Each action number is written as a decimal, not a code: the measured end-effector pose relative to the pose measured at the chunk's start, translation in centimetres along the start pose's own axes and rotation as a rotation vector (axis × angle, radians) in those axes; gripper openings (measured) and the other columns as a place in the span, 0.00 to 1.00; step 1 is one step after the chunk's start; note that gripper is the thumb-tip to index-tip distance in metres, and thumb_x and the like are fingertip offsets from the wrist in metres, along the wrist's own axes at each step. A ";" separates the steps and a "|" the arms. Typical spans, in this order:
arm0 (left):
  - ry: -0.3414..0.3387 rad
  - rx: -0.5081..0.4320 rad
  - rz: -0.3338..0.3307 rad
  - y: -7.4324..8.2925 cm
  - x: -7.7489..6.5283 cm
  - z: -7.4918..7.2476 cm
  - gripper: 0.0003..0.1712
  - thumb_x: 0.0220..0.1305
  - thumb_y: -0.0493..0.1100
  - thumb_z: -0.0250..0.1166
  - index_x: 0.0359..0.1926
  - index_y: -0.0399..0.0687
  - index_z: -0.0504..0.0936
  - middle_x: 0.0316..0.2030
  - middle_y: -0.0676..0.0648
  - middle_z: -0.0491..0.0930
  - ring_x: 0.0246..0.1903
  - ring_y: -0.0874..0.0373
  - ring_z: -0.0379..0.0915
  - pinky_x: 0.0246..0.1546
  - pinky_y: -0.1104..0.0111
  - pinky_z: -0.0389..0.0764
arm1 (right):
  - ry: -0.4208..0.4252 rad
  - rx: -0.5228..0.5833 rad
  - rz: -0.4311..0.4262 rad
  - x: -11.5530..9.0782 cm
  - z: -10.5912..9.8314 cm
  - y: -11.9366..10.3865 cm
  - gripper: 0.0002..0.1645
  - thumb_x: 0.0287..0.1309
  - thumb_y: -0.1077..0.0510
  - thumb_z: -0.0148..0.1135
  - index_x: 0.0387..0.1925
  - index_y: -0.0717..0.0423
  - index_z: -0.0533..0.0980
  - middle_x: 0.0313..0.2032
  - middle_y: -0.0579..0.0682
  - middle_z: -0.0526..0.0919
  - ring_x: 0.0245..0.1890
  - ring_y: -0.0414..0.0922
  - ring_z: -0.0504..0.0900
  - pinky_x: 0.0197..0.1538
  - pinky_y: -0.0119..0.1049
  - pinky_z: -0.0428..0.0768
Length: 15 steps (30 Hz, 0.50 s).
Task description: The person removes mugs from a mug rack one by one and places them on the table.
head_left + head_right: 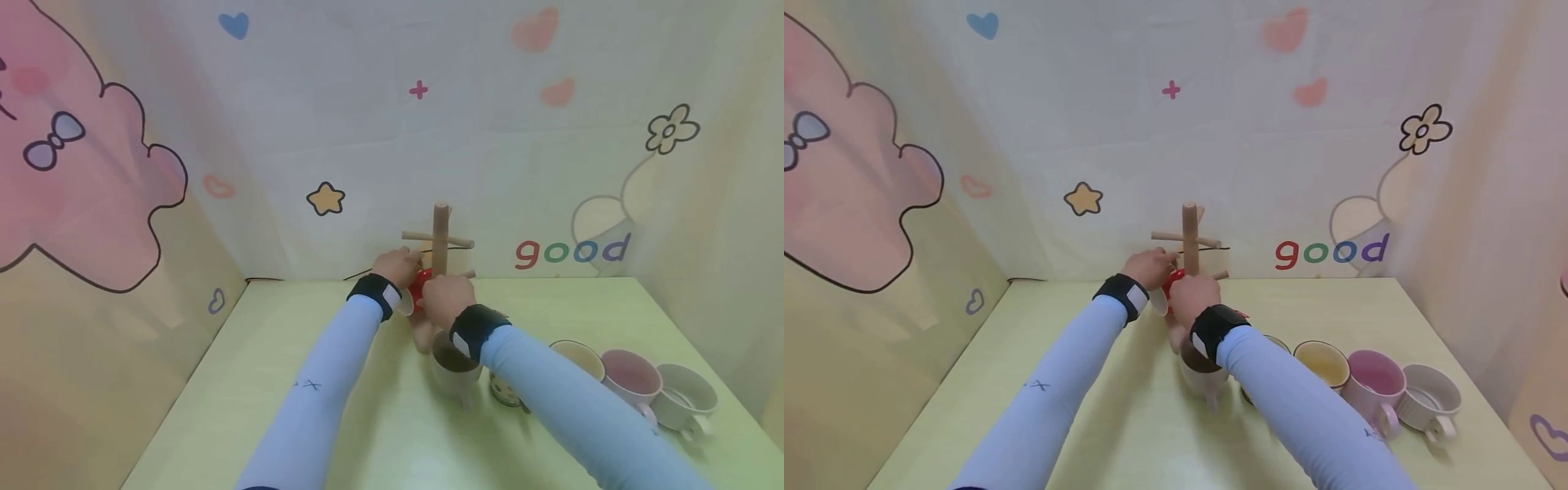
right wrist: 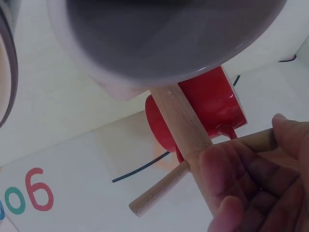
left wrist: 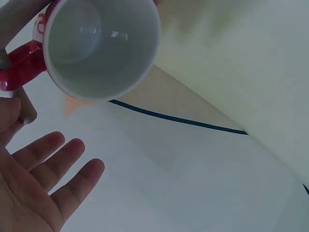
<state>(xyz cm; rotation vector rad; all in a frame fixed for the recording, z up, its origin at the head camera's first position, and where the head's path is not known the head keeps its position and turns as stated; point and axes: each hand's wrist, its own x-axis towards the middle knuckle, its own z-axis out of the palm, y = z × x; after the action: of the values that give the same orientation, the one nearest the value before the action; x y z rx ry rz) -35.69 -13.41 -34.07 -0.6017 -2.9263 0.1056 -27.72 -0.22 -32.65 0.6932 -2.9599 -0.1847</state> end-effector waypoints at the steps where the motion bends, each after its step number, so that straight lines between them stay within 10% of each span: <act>1: -0.007 0.010 -0.001 0.1 0.0 0.0 0.13 0.70 0.42 0.63 0.54 0.53 0.82 0.39 0.48 0.80 0.35 0.55 0.77 0.37 0.66 0.83 | -0.001 -0.010 -0.005 0.1 0.0 0.0 0.16 0.66 0.47 0.63 0.37 0.56 0.85 0.25 0.52 0.80 0.24 0.48 0.77 0.32 0.43 0.84; 15: 0.056 -0.116 -0.048 -0.4 0.4 0.4 0.09 0.68 0.38 0.65 0.45 0.51 0.89 0.36 0.48 0.86 0.34 0.56 0.79 0.44 0.65 0.83 | 0.005 -0.047 -0.019 0.3 0.1 0.2 0.13 0.64 0.50 0.65 0.36 0.56 0.84 0.26 0.52 0.81 0.24 0.47 0.78 0.31 0.45 0.84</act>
<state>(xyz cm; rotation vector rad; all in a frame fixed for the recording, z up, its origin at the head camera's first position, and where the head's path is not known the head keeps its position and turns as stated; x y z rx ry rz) -36.26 -13.59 -34.36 -0.5406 -2.9059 -0.0857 -28.05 -0.19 -32.69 0.7157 -2.9347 -0.2528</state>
